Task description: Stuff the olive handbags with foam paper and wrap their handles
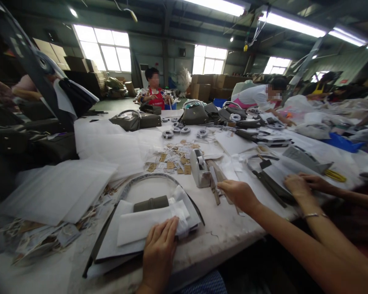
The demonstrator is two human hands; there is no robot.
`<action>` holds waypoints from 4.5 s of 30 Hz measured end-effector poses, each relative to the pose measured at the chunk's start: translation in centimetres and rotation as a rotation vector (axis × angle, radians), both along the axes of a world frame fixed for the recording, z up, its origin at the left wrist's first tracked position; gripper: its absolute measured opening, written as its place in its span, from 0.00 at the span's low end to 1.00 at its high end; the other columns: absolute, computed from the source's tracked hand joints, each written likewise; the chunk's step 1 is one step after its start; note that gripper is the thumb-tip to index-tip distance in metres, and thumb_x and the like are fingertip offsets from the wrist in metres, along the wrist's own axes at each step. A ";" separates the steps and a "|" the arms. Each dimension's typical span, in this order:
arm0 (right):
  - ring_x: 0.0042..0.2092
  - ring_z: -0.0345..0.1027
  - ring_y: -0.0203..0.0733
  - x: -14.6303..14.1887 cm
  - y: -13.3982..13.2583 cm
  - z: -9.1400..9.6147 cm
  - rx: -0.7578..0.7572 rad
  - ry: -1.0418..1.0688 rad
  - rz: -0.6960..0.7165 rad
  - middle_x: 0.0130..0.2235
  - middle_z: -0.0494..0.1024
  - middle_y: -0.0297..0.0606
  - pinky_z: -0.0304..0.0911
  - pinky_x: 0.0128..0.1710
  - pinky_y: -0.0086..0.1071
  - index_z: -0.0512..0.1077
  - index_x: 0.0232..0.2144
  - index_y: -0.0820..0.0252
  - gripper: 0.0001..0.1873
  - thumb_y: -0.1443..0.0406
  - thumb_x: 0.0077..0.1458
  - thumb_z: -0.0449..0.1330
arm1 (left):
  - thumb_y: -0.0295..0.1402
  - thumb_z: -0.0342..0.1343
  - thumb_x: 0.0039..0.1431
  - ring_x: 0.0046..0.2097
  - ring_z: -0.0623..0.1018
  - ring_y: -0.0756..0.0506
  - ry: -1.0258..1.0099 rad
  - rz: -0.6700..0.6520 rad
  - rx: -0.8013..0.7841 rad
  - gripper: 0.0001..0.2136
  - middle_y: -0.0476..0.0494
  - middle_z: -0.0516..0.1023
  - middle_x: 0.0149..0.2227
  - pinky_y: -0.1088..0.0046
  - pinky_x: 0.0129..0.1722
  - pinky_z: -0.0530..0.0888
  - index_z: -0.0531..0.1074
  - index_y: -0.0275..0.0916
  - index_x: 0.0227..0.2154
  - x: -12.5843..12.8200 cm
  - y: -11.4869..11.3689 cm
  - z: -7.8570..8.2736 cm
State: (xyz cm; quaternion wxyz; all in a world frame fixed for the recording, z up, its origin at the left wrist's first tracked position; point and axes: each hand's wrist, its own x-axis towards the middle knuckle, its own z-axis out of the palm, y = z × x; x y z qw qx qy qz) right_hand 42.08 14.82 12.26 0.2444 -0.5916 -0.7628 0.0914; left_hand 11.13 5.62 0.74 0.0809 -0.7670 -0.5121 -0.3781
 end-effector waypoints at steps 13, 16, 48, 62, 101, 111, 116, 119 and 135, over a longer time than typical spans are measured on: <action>0.30 0.69 0.39 -11.6 0.8 4.1 -0.069 -0.557 0.895 0.27 0.77 0.35 0.52 0.28 0.31 0.75 0.27 0.54 0.16 0.55 0.63 0.56 | 0.24 0.53 0.64 0.52 0.76 0.46 0.022 0.011 -0.087 0.17 0.46 0.79 0.52 0.63 0.57 0.68 0.70 0.39 0.54 0.2 -0.3 1.0; 0.29 0.69 0.39 -13.8 2.9 3.0 -0.048 -0.619 0.954 0.26 0.77 0.34 0.48 0.26 0.32 0.74 0.25 0.55 0.14 0.56 0.59 0.62 | 0.24 0.52 0.65 0.52 0.76 0.45 0.017 0.010 -0.074 0.15 0.47 0.79 0.52 0.63 0.57 0.69 0.70 0.38 0.53 0.2 -0.3 1.1; 0.26 0.66 0.35 -21.8 10.9 0.3 -0.432 -0.975 1.049 0.28 0.82 0.28 0.45 0.27 0.30 0.82 0.32 0.48 0.10 0.54 0.46 0.70 | 0.31 0.46 0.71 0.53 0.76 0.43 0.037 0.010 -0.027 0.15 0.50 0.77 0.55 0.62 0.55 0.70 0.73 0.45 0.54 0.2 -0.2 0.3; 0.28 0.66 0.34 -21.7 14.4 -0.6 -0.517 -0.688 1.005 0.30 0.81 0.30 0.48 0.28 0.28 0.81 0.32 0.54 0.10 0.59 0.44 0.72 | 0.36 0.41 0.72 0.52 0.75 0.46 -0.001 0.026 0.004 0.17 0.55 0.78 0.54 0.63 0.54 0.69 0.73 0.47 0.54 0.4 -0.1 0.2; 0.57 0.68 0.50 -15.8 6.1 -2.9 -0.423 -0.178 0.532 0.55 0.75 0.46 0.61 0.57 0.39 0.71 0.55 0.59 0.22 0.57 0.64 0.55 | 0.33 0.50 0.69 0.54 0.76 0.43 0.144 0.013 0.066 0.15 0.50 0.76 0.56 0.60 0.55 0.70 0.71 0.47 0.57 -0.3 -0.5 -0.8; 0.67 0.52 0.52 -11.5 -5.7 -9.8 0.169 -0.228 0.555 0.66 0.62 0.45 0.54 0.65 0.51 0.53 0.68 0.58 0.36 0.64 0.61 0.60 | 0.33 0.53 0.68 0.58 0.74 0.42 0.215 -0.081 0.085 0.15 0.47 0.75 0.57 0.58 0.58 0.71 0.71 0.45 0.55 -1.2 -0.8 -0.6; 0.66 0.55 0.49 -11.5 -4.9 -10.5 0.300 -0.256 0.547 0.65 0.64 0.43 0.53 0.65 0.52 0.52 0.68 0.54 0.33 0.67 0.64 0.55 | 0.30 0.49 0.69 0.64 0.67 0.46 0.330 -0.260 0.011 0.16 0.49 0.69 0.62 0.61 0.64 0.66 0.69 0.43 0.58 -4.4 -1.4 2.8; 0.66 0.57 0.48 -10.9 -4.1 -9.9 0.320 -0.260 0.540 0.64 0.65 0.41 0.49 0.67 0.53 0.53 0.68 0.52 0.33 0.69 0.64 0.54 | 0.32 0.54 0.66 0.67 0.61 0.40 0.466 -0.137 -0.042 0.25 0.44 0.61 0.67 0.52 0.65 0.64 0.59 0.41 0.64 -7.9 -1.7 5.1; 0.51 0.75 0.53 -16.9 -11.4 -9.8 -0.696 0.954 0.020 0.45 0.81 0.40 0.72 0.52 0.45 0.69 0.40 0.52 0.14 0.55 0.53 0.63 | 0.22 0.45 0.67 0.63 0.69 0.41 0.408 -0.042 -0.014 0.24 0.40 0.68 0.62 0.60 0.58 0.74 0.59 0.38 0.65 -12.9 -1.0 1.1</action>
